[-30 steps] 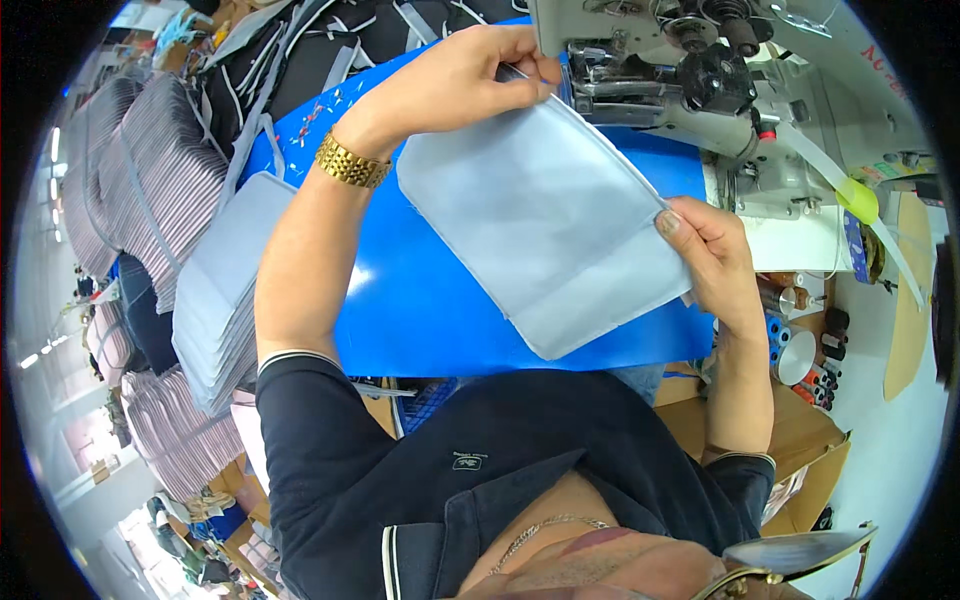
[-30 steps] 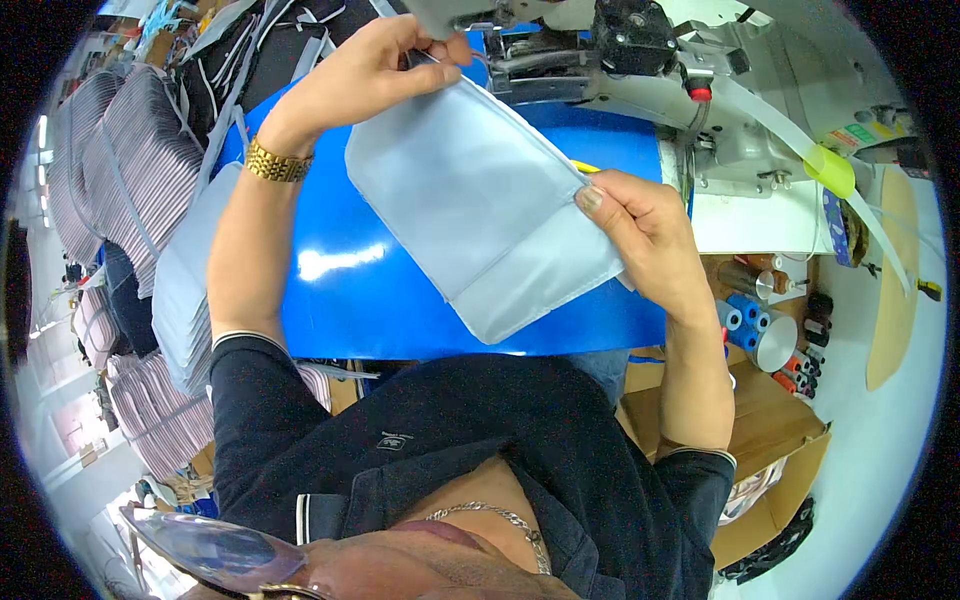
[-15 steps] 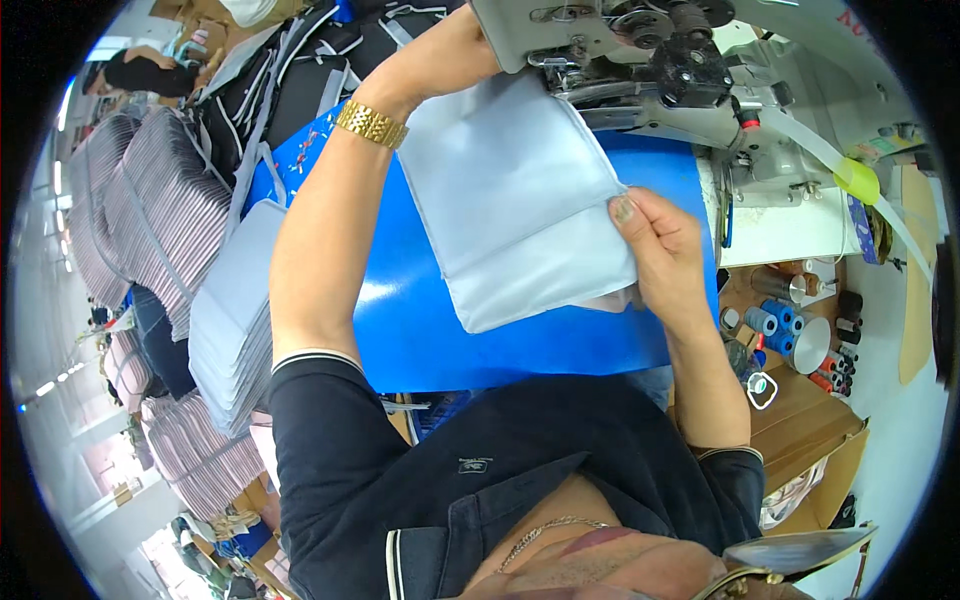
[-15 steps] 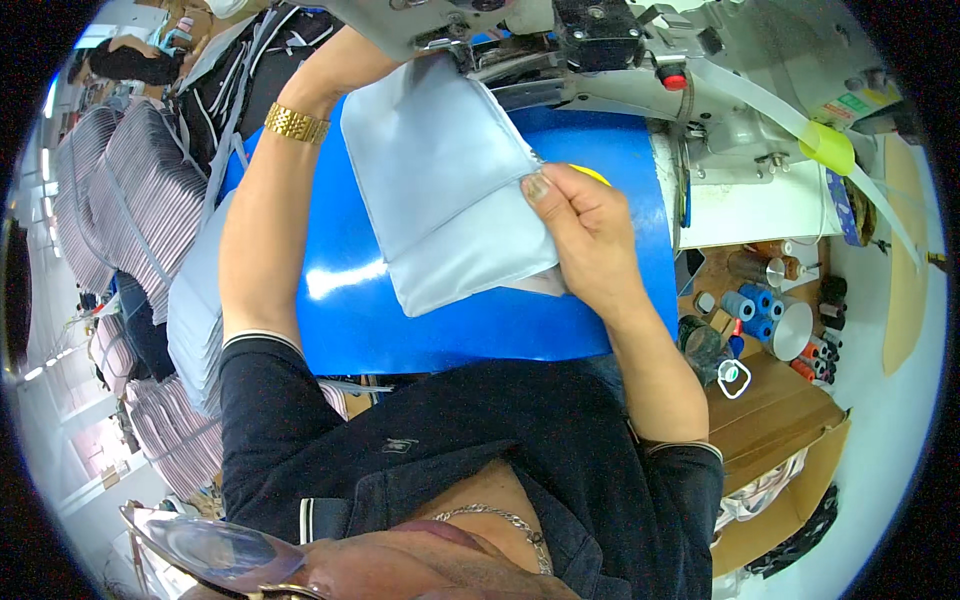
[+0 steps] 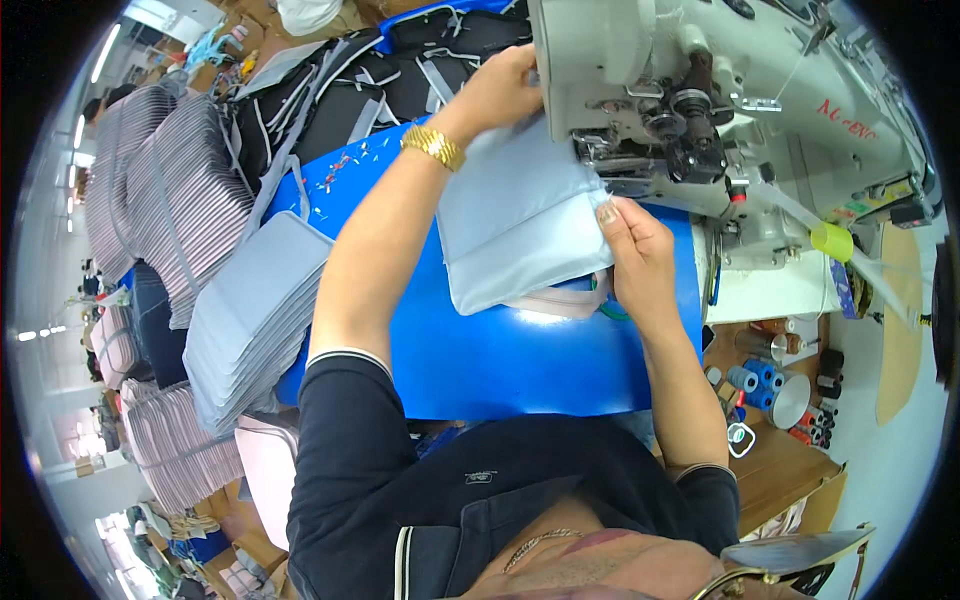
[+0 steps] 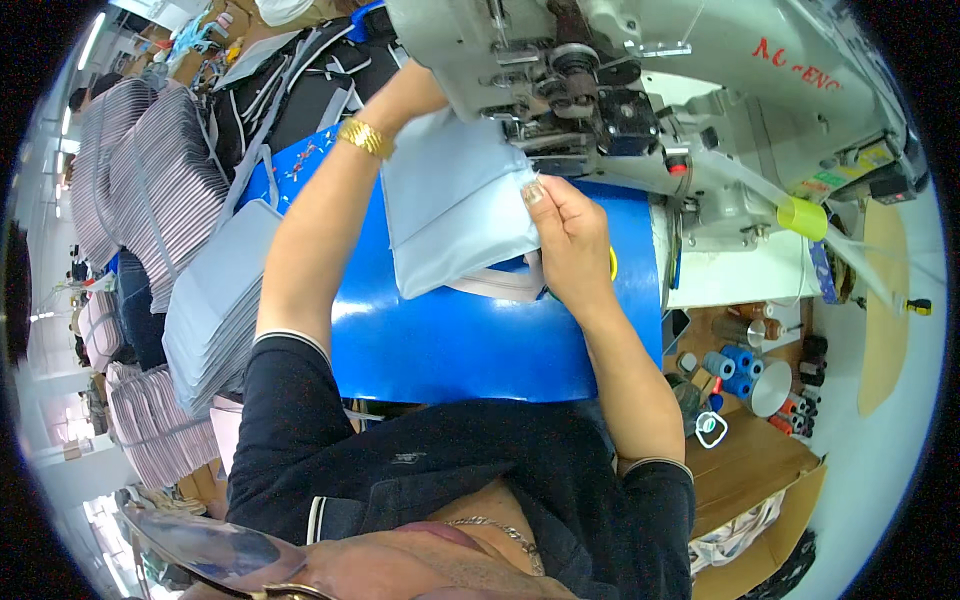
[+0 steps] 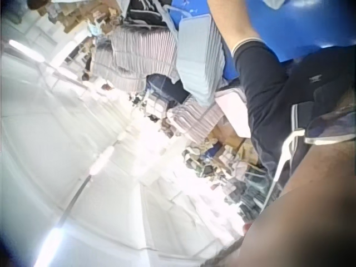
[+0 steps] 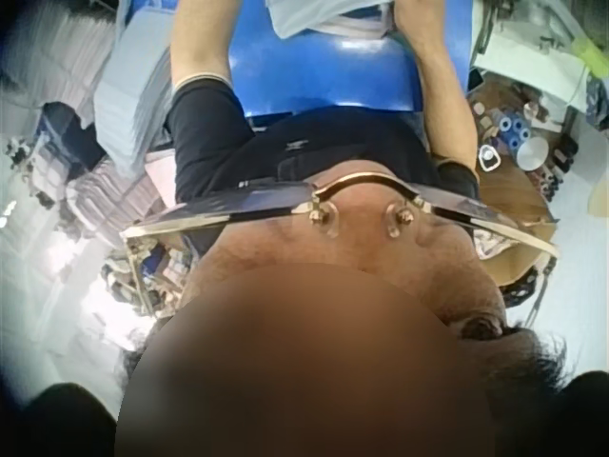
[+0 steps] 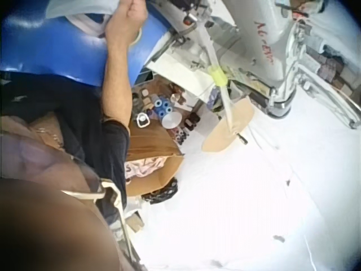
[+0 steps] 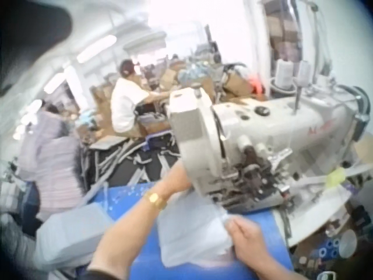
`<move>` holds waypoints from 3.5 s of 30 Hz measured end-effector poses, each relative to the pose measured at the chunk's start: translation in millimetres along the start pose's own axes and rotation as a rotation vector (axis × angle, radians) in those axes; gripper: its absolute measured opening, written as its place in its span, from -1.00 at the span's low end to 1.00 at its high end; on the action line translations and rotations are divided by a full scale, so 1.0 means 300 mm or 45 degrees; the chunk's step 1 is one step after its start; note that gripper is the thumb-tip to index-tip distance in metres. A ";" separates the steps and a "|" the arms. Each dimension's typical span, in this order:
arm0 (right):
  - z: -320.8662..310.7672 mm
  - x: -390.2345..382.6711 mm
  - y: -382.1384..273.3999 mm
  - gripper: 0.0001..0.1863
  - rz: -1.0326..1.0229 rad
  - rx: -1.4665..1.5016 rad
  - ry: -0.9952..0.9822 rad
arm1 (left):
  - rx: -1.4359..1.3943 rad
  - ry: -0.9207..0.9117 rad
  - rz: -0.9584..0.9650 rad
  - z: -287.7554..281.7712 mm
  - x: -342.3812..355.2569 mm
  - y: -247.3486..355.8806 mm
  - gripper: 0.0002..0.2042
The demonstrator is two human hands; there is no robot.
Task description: Sewing fabric or leather pieces together using an industrial sewing machine to assemble a sleeve or pocket.
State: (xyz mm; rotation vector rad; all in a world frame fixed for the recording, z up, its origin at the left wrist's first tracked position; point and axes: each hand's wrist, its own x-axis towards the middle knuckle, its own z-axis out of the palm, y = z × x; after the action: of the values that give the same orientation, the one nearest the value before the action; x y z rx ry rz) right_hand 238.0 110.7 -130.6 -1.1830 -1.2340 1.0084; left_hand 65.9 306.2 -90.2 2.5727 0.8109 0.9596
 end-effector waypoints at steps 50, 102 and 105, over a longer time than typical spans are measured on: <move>0.024 0.054 0.038 -0.81 -0.390 -0.618 0.178 | 0.772 -0.204 -0.108 0.019 -0.182 0.507 -0.82; -0.028 0.065 0.036 -0.74 0.152 0.355 -0.152 | 0.629 -0.125 -0.250 -0.002 -0.251 0.593 -0.76; -0.020 0.055 0.045 -0.76 0.102 0.236 -0.170 | 0.609 -0.118 -0.243 0.002 -0.248 0.595 -0.77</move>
State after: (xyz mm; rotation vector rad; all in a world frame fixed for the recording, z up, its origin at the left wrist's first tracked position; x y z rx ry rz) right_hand 246.4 128.2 -141.4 -1.0412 -1.1752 1.2508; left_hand 92.7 118.7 -51.4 2.8260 1.3696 0.6428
